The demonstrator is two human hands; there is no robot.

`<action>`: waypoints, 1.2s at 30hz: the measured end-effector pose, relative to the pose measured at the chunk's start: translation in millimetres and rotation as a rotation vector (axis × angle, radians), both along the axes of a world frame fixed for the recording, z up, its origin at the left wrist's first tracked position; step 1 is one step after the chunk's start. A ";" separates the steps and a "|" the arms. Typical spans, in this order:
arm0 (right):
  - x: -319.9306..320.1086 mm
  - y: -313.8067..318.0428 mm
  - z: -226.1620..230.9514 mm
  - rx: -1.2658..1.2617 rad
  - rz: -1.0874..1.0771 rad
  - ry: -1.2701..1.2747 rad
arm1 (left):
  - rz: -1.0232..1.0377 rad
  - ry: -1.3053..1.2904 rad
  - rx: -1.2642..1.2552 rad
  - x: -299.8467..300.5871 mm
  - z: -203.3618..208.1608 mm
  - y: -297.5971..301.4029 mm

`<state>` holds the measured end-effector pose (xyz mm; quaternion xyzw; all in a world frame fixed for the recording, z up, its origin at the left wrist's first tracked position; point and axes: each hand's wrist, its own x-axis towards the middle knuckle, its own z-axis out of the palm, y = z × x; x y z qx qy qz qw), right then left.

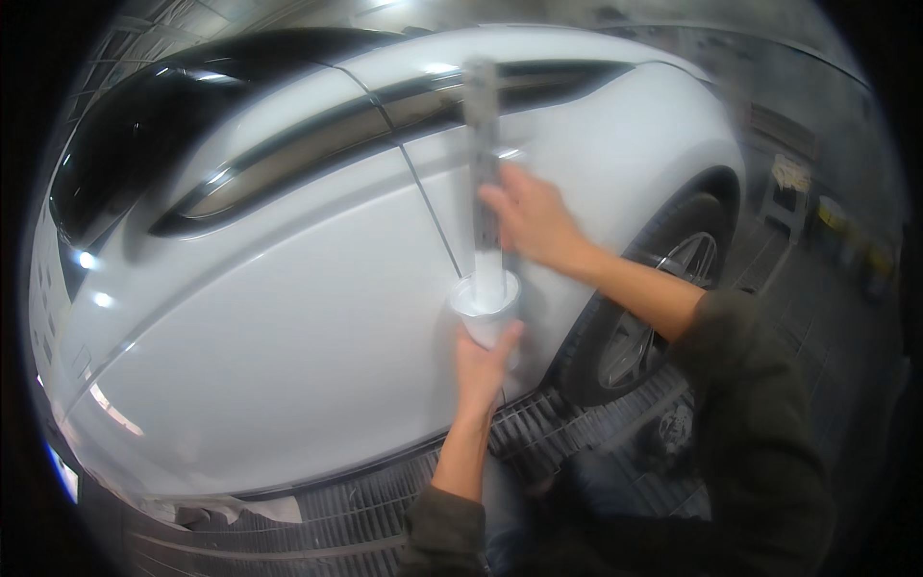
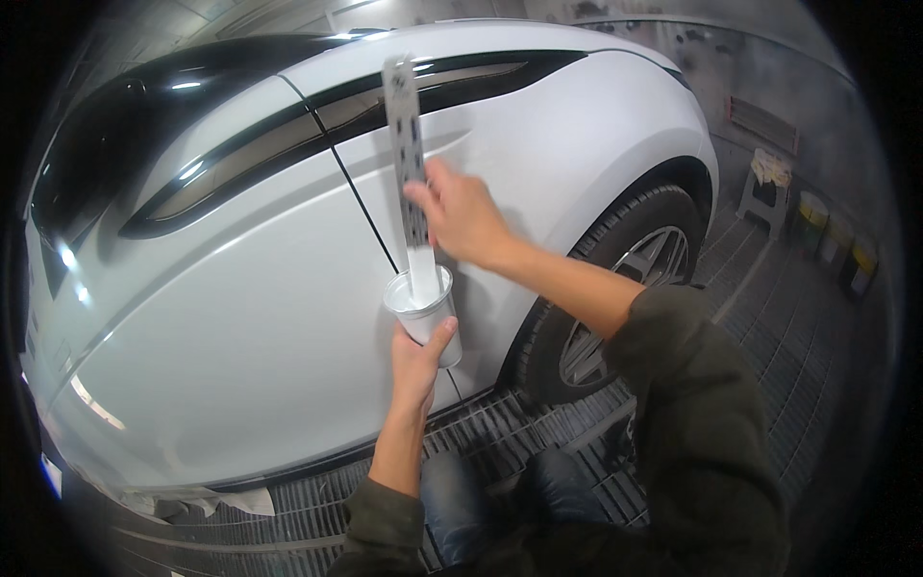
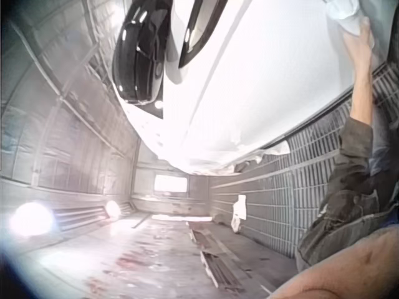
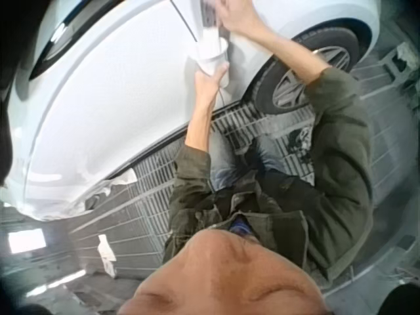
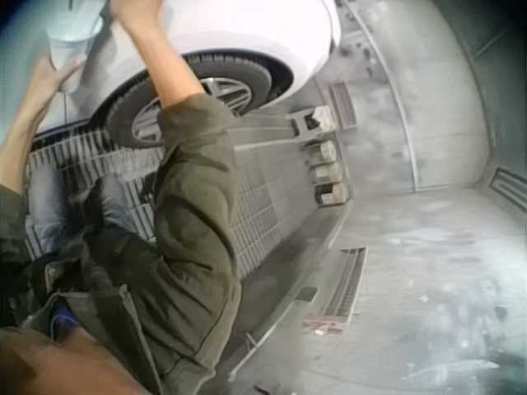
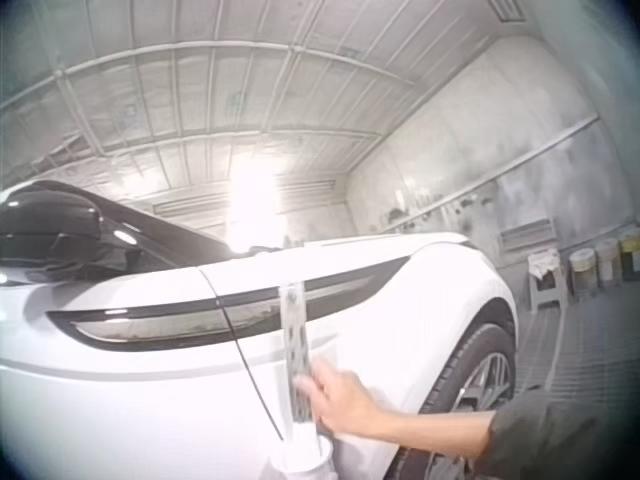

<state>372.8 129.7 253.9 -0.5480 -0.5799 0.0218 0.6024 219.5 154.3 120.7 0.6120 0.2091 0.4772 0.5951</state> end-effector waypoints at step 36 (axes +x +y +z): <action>30.9 26.4 63.0 0.161 0.322 0.004 | 0.003 0.010 -0.066 -16.7 -5.0 -24.2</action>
